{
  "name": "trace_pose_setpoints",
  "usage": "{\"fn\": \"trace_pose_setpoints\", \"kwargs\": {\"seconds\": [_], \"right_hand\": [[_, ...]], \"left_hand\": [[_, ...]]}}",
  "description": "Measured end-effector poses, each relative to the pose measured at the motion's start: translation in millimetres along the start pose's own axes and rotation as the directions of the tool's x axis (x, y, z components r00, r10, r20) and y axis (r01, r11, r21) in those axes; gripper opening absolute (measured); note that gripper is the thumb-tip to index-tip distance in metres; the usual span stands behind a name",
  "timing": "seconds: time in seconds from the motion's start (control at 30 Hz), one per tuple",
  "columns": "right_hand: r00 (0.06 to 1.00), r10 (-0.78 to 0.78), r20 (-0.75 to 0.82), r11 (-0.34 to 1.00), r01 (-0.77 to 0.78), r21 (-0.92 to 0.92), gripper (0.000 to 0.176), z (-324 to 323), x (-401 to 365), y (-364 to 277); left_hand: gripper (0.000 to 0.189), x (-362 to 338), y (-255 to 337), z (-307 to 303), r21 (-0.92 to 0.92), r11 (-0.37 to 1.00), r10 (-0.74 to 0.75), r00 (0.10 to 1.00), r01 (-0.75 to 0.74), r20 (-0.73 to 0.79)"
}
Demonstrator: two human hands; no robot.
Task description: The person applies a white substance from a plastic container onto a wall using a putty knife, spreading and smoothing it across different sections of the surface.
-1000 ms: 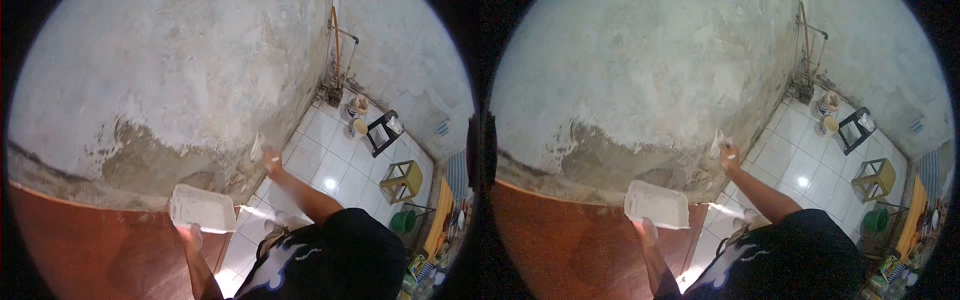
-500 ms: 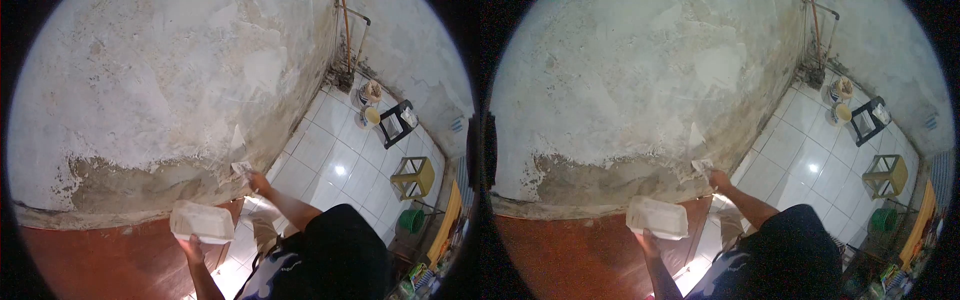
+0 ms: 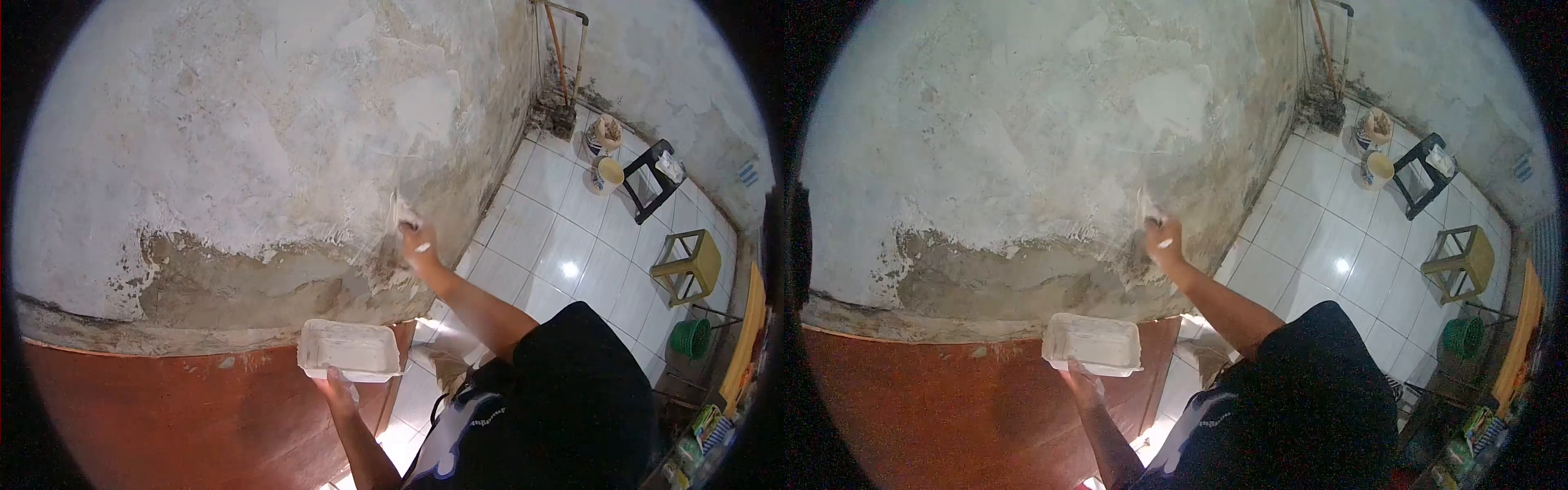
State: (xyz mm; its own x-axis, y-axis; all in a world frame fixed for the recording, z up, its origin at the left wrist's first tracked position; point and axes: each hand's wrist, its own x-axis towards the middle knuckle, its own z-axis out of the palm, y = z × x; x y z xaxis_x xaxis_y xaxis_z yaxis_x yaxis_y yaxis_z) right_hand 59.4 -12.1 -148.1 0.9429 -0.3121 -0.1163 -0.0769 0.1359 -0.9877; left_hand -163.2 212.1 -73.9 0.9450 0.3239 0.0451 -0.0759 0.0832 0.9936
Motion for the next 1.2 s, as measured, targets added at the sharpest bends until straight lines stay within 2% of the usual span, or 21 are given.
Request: {"fn": "trace_pose_setpoints", "kwargs": {"seconds": [0.03,0.1,0.13,0.17,0.23,0.37,0.43,0.47,0.53,0.6,0.7,0.77,0.8,0.87,0.93,0.97,1.0,1.03,1.07,1.13,1.2], "right_hand": [[1.000,0.002,0.001,1.000,-0.002,-0.003,0.020,-0.5,-9.3,8.2],[0.842,-0.517,0.153,0.796,0.539,-0.276,0.026,-3.4,-26.8,28.9],[0.816,-0.459,0.350,0.766,0.564,-0.310,0.038,-11.1,-27.9,43.8],[0.816,-0.460,0.351,0.762,0.565,-0.315,0.038,-16.7,-27.4,57.5],[0.570,-0.709,0.416,0.553,0.815,-0.172,0.041,-26.9,-23.8,76.6],[0.595,-0.634,0.494,0.595,0.783,-0.180,0.041,-48.7,-23.1,89.5],[0.862,-0.489,0.132,0.721,0.485,-0.494,0.039,-48.2,-26.8,76.2],[0.865,-0.484,0.136,0.726,0.483,-0.489,0.039,-41.7,-28.8,67.3],[0.997,-0.069,-0.028,0.931,0.054,-0.362,0.038,-9.8,-32.8,41.6],[0.895,-0.447,0.000,0.879,0.439,-0.187,0.039,35.4,-32.2,74.7],[0.921,-0.344,0.182,0.849,0.388,-0.359,0.041,52.2,-74.5,62.1],[0.678,-0.633,0.374,0.637,0.730,-0.248,0.043,41.7,-78.6,109.6],[0.672,-0.634,0.383,0.631,0.736,-0.246,0.043,28.7,-78.4,123.8],[0.622,-0.497,0.605,0.602,0.749,-0.276,0.053,-2.9,-80.9,156.1],[0.660,-0.186,0.728,0.539,0.688,-0.486,0.054,-25.4,-64.9,217.1],[0.779,-0.095,0.620,0.835,0.401,-0.377,0.050,-44.1,-66.1,195.3],[0.845,0.061,0.531,0.982,0.046,-0.185,0.045,-59.2,-66.5,169.2],[0.906,-0.172,0.387,0.889,0.311,-0.335,0.040,-61.4,-54.5,163.5],[0.864,-0.424,0.273,0.701,0.503,-0.505,0.035,-61.4,-41.1,157.2],[0.952,-0.294,0.088,0.770,0.291,-0.568,0.029,-58.6,-32.9,113.6],[0.953,-0.303,0.006,0.926,0.295,-0.233,0.028,-52.4,-14.3,66.2]], "left_hand": [[0.069,-0.9,-1.7,-0.6,-0.007,1.000,0.008,1.000,-0.008,-0.011],[0.069,-1.7,0.0,2.5,-0.014,1.000,-0.003,1.000,0.003,-0.006],[0.069,-1.7,0.2,5.3,-0.020,1.000,-0.009,1.000,0.009,0.004],[0.069,-1.5,-2.1,7.8,-0.026,1.000,-0.010,1.000,0.010,0.004],[0.070,0.7,-6.2,11.8,0.003,0.997,-0.073,0.996,0.073,-0.058],[0.072,-3.1,-2.4,13.8,0.055,0.998,-0.038,0.999,0.038,-0.016],[0.074,-9.8,-2.9,11.1,0.042,0.995,-0.087,0.992,0.091,-0.093],[0.074,-13.5,-2.9,7.4,0.049,0.994,-0.087,0.991,0.093,-0.100],[0.070,-21.8,-5.3,-1.9,0.004,0.992,-0.123,0.989,0.124,-0.078],[0.068,-27.5,-16.3,-24.1,0.000,0.991,-0.134,0.988,0.134,-0.081],[0.064,-29.2,-9.2,-25.8,-0.016,0.990,-0.139,0.985,0.138,-0.099],[0.063,-24.7,-1.2,-17.3,-0.032,0.991,-0.131,0.984,0.128,-0.119],[0.063,-21.3,0.8,-11.2,-0.023,0.990,-0.142,0.980,0.141,-0.142],[0.063,-23.1,-2.0,-12.4,-0.020,0.988,-0.155,0.970,0.154,-0.190],[0.063,-16.4,-15.5,-23.1,-0.013,0.998,-0.068,0.997,0.068,-0.034],[0.063,-15.7,-5.4,-11.2,-0.014,0.998,-0.063,0.997,0.062,-0.043],[0.070,-17.6,12.5,9.7,-0.005,0.994,-0.110,0.984,0.110,-0.138],[0.077,-21.0,22.0,19.7,-0.001,0.987,-0.157,0.960,0.161,-0.233],[0.077,-23.3,13.9,11.6,-0.002,0.986,-0.160,0.957,0.164,-0.241],[0.079,-24.8,-10.5,-8.4,-0.020,0.985,-0.172,0.960,0.172,-0.222],[0.077,-27.4,-12.4,-8.4,-0.038,0.982,-0.187,0.954,0.183,-0.234]]}}
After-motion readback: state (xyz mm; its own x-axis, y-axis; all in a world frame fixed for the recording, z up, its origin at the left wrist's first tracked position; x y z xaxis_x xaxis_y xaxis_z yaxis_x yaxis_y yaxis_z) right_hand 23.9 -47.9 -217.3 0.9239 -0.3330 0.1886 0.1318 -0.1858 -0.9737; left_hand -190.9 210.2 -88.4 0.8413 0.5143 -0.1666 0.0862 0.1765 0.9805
